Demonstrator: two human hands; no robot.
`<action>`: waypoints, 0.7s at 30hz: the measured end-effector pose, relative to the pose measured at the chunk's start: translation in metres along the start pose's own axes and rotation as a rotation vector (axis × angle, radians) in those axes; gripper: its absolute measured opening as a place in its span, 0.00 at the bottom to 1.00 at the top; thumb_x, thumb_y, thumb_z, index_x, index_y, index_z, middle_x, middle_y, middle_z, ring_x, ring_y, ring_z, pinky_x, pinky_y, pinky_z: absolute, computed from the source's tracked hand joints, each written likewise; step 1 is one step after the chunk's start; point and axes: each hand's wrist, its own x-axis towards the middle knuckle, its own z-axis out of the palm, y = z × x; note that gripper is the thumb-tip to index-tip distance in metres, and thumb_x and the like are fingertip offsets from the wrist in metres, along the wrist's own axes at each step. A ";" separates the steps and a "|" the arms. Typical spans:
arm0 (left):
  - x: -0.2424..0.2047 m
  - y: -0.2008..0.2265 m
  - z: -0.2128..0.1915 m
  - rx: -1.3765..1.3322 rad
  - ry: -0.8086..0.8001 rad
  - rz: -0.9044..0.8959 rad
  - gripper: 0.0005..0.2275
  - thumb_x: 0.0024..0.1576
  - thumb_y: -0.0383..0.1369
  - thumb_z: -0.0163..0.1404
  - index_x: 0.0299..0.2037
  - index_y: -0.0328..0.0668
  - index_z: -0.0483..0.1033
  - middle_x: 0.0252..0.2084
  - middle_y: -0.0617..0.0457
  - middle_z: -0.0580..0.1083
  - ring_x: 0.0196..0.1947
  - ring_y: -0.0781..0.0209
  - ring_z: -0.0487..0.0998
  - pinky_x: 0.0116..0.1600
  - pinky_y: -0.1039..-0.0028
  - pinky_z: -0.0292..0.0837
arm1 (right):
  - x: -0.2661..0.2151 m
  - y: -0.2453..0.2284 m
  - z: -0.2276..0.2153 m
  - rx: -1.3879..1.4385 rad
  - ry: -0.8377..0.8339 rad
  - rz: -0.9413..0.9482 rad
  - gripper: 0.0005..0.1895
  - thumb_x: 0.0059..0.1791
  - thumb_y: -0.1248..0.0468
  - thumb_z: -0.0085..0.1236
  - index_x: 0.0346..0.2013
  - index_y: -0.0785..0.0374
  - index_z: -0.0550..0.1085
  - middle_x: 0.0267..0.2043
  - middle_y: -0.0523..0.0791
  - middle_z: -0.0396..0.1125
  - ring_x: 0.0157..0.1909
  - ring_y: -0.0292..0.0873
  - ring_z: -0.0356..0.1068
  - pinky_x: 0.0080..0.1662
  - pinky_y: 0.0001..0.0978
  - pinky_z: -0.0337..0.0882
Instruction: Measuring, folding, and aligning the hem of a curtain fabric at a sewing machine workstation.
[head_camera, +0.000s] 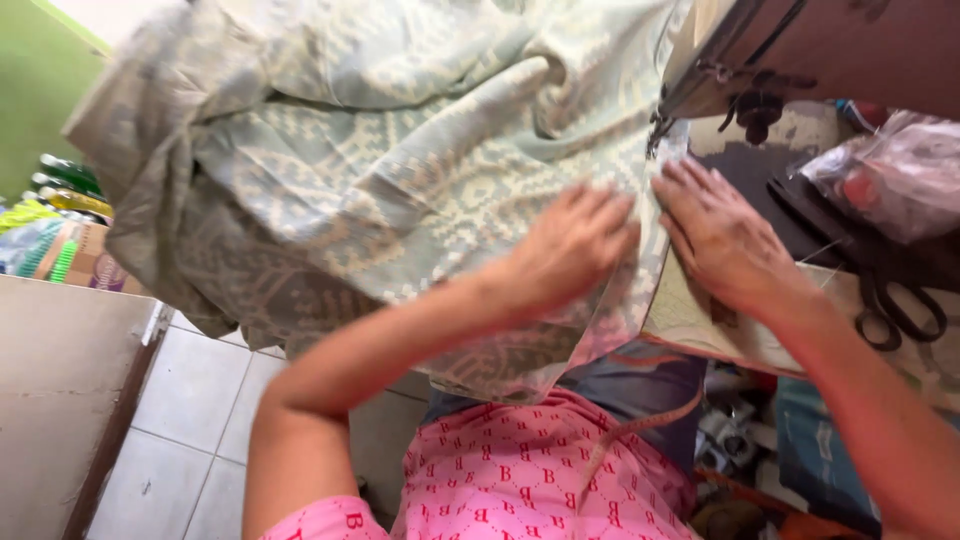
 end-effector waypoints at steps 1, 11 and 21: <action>-0.015 0.017 -0.007 0.016 0.002 0.007 0.12 0.55 0.21 0.57 0.50 0.35 0.79 0.56 0.39 0.76 0.56 0.46 0.75 0.64 0.56 0.70 | -0.003 -0.016 -0.010 -0.004 0.016 -0.006 0.21 0.58 0.65 0.46 0.65 0.72 0.67 0.69 0.66 0.62 0.73 0.66 0.59 0.72 0.56 0.58; -0.113 0.111 -0.014 -0.739 -0.173 -0.664 0.25 0.60 0.42 0.52 0.58 0.36 0.55 0.31 0.41 0.73 0.28 0.35 0.78 0.32 0.54 0.70 | -0.080 -0.117 -0.042 0.309 0.054 0.043 0.25 0.51 0.68 0.55 0.64 0.64 0.68 0.69 0.54 0.63 0.68 0.53 0.66 0.69 0.43 0.63; -0.146 0.123 0.023 -0.587 0.042 -0.547 0.05 0.56 0.20 0.47 0.40 0.35 0.72 0.33 0.44 0.74 0.33 0.46 0.72 0.39 0.60 0.67 | -0.136 -0.141 0.066 0.778 0.080 0.634 0.24 0.53 0.56 0.53 0.61 0.62 0.74 0.60 0.45 0.75 0.61 0.38 0.73 0.60 0.30 0.67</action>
